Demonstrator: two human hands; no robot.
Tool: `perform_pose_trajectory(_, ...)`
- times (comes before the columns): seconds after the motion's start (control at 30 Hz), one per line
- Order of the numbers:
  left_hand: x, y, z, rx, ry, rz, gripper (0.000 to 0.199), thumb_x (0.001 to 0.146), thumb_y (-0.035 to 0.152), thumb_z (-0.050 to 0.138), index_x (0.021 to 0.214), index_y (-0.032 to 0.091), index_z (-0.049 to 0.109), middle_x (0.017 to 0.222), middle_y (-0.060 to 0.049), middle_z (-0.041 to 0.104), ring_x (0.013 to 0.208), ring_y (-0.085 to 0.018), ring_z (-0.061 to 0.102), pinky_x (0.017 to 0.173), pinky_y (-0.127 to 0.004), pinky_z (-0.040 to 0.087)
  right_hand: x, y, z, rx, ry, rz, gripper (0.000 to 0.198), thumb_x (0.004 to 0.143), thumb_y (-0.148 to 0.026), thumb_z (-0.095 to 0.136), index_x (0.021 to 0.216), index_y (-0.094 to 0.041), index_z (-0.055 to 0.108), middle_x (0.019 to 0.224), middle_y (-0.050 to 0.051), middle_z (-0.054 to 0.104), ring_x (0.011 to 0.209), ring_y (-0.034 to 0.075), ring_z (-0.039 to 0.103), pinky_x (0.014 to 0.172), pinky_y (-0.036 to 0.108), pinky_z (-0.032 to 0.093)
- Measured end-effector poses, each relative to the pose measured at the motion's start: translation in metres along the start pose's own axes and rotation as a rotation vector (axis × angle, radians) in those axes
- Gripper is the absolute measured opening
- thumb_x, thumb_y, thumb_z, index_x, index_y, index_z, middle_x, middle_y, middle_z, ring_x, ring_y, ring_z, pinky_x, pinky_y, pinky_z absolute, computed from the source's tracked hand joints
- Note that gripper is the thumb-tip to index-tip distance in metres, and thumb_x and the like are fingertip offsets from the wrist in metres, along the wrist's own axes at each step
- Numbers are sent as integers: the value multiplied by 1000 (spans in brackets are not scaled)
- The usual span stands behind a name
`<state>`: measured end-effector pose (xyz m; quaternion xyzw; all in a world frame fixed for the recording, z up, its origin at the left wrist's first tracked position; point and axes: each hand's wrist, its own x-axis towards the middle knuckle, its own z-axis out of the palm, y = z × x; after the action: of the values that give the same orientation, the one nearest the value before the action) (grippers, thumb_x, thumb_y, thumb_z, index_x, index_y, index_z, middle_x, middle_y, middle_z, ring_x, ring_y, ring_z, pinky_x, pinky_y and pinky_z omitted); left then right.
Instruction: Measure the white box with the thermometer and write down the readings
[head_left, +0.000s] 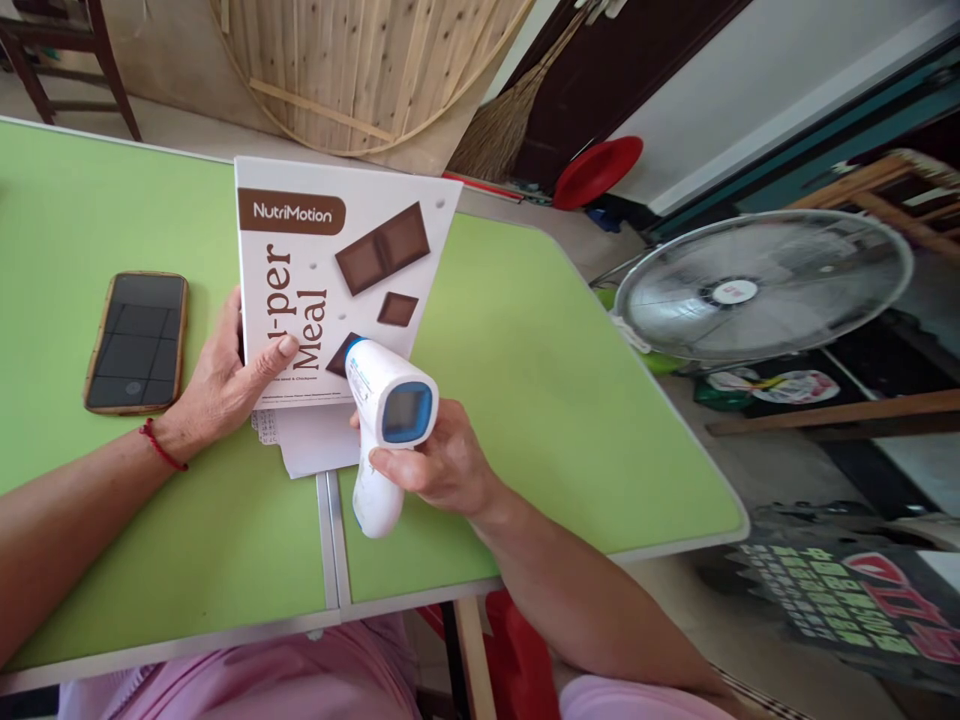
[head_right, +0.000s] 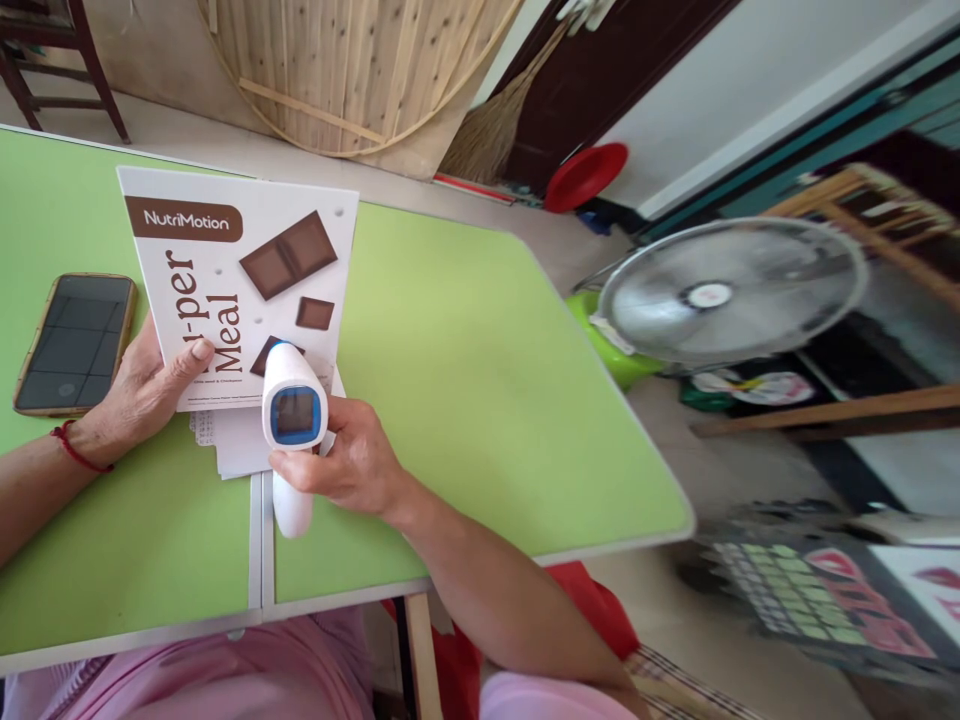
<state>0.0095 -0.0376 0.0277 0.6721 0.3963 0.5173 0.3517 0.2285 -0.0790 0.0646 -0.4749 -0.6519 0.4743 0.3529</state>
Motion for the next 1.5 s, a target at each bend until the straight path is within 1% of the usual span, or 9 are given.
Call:
perform_pose_trajectory(0.37, 1, 1, -1, 24, 0, 8, 61, 96, 66, 60, 137, 24, 48, 134, -13, 64, 124, -35, 62, 106, -55, 52, -2, 4, -24, 41, -56, 79, 17, 63, -32, 77, 64, -21, 64, 66, 2, 70, 63, 20, 66, 61, 34, 57)
perform_pose_trajectory(0.53, 1, 2, -2, 35, -11, 19, 60, 96, 66, 59, 136, 22, 49, 133, -14, 64, 123, -35, 62, 106, -54, 52, 6, 10, -56, -36, 309, -77, 13, 64, -30, 75, 74, -22, 70, 77, 4, 74, 69, 22, 69, 62, 37, 57)
perform_pose_trajectory(0.6, 1, 2, -3, 43, -13, 11, 61, 95, 68, 59, 135, 22, 51, 134, -14, 64, 124, -36, 61, 107, -54, 51, 10, 14, -73, -151, 497, -124, 13, 67, -32, 73, 77, -24, 69, 79, 3, 73, 73, 23, 69, 66, 39, 57)
perform_pose_trajectory(0.67, 0, 0, -4, 51, -7, -5, 63, 93, 70, 61, 135, 23, 51, 134, -14, 64, 126, -37, 60, 109, -56, 50, 13, 18, -89, -351, 563, -91, 16, 66, -35, 73, 77, -24, 68, 76, 3, 71, 73, 24, 68, 67, 39, 55)
perform_pose_trajectory(0.8, -2, -5, -5, 37, 7, -23, 68, 90, 68, 67, 138, 23, 51, 139, -14, 61, 131, -39, 56, 112, -58, 47, 18, 27, -105, -781, 325, 13, 25, 61, -30, 72, 84, -21, 71, 80, 4, 72, 70, 23, 64, 64, 36, 48)
perform_pose_trajectory(1.0, -2, -7, -4, -2, 6, -35, 71, 87, 64, 72, 138, 20, 50, 138, -15, 62, 129, -39, 58, 109, -59, 49, 25, 35, -91, -1076, -28, -22, 37, 68, -21, 68, 104, -23, 74, 92, 5, 74, 84, 24, 66, 67, 30, 45)
perform_pose_trajectory(1.2, -1, -6, -8, 115, -1, 21, 84, 81, 65, 77, 142, 16, 48, 139, -19, 59, 131, -42, 56, 113, -63, 45, 31, 33, -81, -1229, -166, 39, 38, 75, -13, 61, 111, -21, 71, 100, 9, 73, 93, 27, 66, 73, 32, 47)
perform_pose_trajectory(1.37, -2, -3, -13, 157, -34, 87, 88, 78, 67, 79, 143, 17, 47, 136, -19, 61, 125, -41, 61, 101, -60, 56, 29, 30, -82, -1210, -231, -6, 40, 75, -13, 59, 113, -22, 69, 114, 10, 72, 104, 30, 65, 84, 37, 50)
perform_pose_trajectory(1.5, 3, -3, -17, 130, 19, 81, 86, 83, 70, 74, 145, 18, 45, 142, -17, 57, 129, -40, 59, 106, -62, 53, 26, 30, -83, -1183, -217, -90, 50, 74, -13, 60, 123, -22, 66, 124, 11, 70, 111, 31, 65, 92, 40, 51)
